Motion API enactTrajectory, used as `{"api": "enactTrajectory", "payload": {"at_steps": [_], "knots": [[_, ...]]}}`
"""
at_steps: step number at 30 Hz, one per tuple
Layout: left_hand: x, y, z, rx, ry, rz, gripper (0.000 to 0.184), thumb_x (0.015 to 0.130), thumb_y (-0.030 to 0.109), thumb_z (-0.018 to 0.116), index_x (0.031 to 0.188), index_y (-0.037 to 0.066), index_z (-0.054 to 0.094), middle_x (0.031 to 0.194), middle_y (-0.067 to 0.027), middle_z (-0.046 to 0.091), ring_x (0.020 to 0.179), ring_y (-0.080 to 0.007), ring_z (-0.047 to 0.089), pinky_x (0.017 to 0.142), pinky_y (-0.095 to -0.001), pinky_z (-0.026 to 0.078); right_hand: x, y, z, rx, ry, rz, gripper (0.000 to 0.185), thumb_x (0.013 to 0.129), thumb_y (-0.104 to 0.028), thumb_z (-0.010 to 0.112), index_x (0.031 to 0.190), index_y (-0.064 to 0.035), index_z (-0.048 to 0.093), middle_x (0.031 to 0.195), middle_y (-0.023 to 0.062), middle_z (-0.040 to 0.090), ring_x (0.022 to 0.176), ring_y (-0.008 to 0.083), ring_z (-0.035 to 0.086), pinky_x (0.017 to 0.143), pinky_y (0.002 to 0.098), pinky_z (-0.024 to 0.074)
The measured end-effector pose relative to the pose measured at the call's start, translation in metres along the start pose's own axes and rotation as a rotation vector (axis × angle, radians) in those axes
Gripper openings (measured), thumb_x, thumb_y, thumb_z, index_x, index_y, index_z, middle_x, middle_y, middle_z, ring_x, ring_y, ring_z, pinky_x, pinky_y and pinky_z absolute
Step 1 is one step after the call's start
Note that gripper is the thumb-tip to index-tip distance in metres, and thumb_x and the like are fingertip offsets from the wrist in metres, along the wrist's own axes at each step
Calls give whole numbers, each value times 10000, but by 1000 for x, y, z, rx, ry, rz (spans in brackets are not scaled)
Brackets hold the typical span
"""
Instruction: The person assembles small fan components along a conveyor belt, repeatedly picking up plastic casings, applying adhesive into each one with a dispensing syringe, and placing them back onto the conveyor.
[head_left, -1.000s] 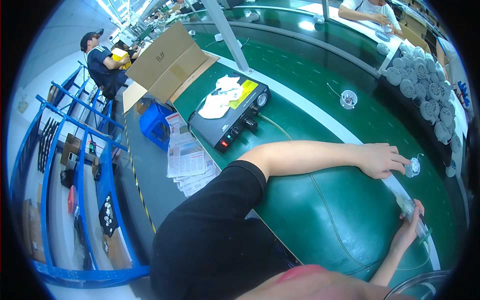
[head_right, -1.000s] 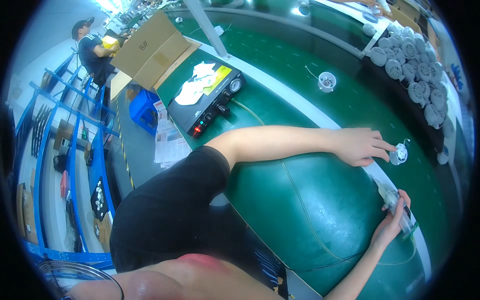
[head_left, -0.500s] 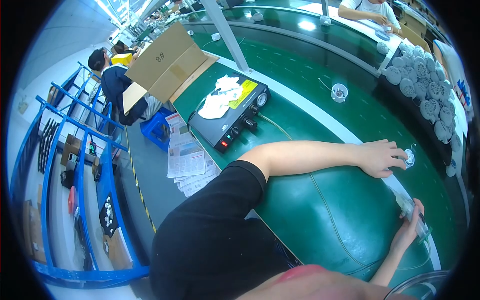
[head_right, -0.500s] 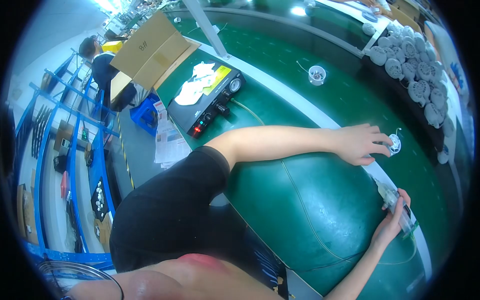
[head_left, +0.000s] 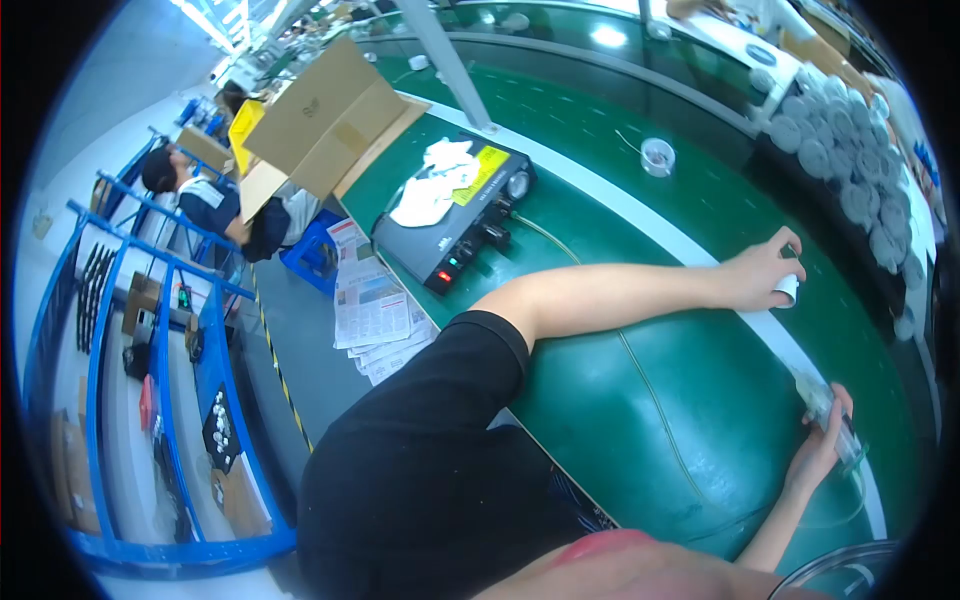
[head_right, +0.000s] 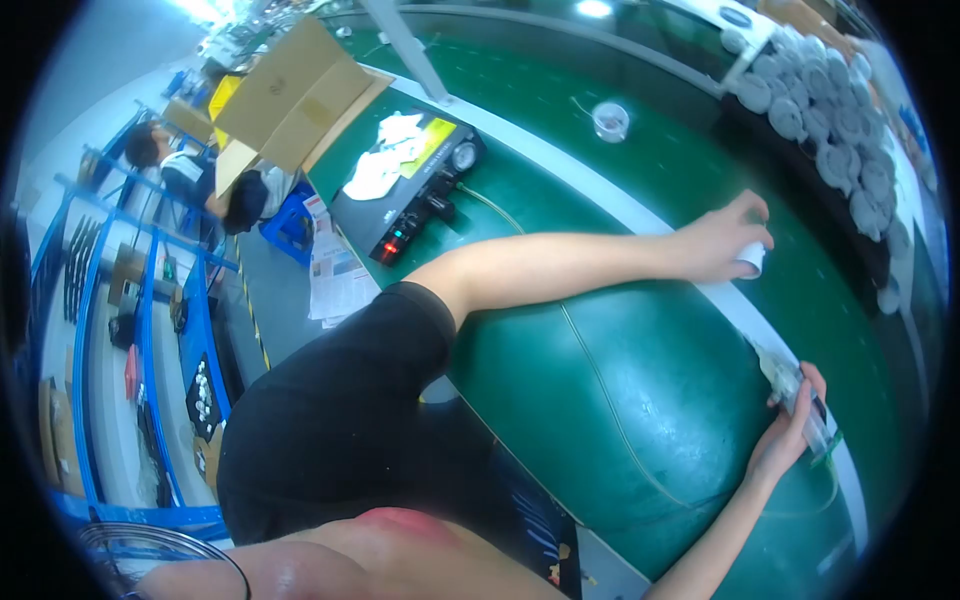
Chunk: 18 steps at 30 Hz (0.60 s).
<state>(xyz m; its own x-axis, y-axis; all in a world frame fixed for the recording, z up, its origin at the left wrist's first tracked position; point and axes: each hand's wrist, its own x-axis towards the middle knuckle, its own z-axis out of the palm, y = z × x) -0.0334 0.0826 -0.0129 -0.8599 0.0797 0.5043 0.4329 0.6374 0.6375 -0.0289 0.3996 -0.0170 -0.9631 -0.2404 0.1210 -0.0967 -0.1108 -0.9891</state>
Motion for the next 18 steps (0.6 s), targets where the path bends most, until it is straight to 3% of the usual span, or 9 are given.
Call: {"api": "enactTrajectory", "payload": {"at_steps": [1,3,4,7,10,13,18], "knots": [[0,3,1,19,21,98,327,823,159,772,1144,111,736,1306,-199,557,1116,-376,622,972,-435,526,0,3,1,-5,22,1,357,1041,-308,592,1274,-41,640,1232,44,645,999,111,597,750,247,436],[3,5,-2,29,-55,121,314,828,131,769,1138,174,757,1411,-130,565,1277,-331,565,1025,-413,522,-6,1,3,58,45,90,362,1025,-325,608,1286,-76,645,1264,25,646,1024,110,600,754,257,438],[4,10,-1,10,-48,143,318,835,88,743,1129,205,776,1441,-88,577,1272,-295,588,1006,-394,540,-10,-7,3,48,42,74,337,1019,-323,617,1270,-102,650,1271,14,644,1018,113,599,753,270,441],[8,23,-6,-186,-149,157,281,905,94,706,1183,112,741,1373,-120,641,1100,-290,701,936,-361,575,-22,-31,16,86,34,-85,333,1027,-303,600,1235,-43,620,1149,83,640,886,165,586,741,313,469],[9,30,1,-235,-298,132,338,917,112,705,1254,102,697,1351,-125,649,1121,-279,694,956,-353,567,-24,-32,17,208,7,-73,337,1027,-295,602,1235,-30,611,1138,104,645,867,178,596,744,318,477],[8,38,0,-125,-327,340,421,909,127,734,1320,103,645,1295,-118,675,1136,-267,690,972,-346,559,-26,-29,18,139,-34,-71,349,1040,-281,583,1267,-16,599,1127,118,649,889,187,616,773,321,497],[4,35,2,-265,-281,192,520,872,164,795,1354,102,611,1248,-99,697,1132,-264,693,976,-351,558,-25,-31,26,102,-80,-77,378,1048,-273,574,1318,-9,581,1168,128,662,959,193,651,855,337,529]]}}
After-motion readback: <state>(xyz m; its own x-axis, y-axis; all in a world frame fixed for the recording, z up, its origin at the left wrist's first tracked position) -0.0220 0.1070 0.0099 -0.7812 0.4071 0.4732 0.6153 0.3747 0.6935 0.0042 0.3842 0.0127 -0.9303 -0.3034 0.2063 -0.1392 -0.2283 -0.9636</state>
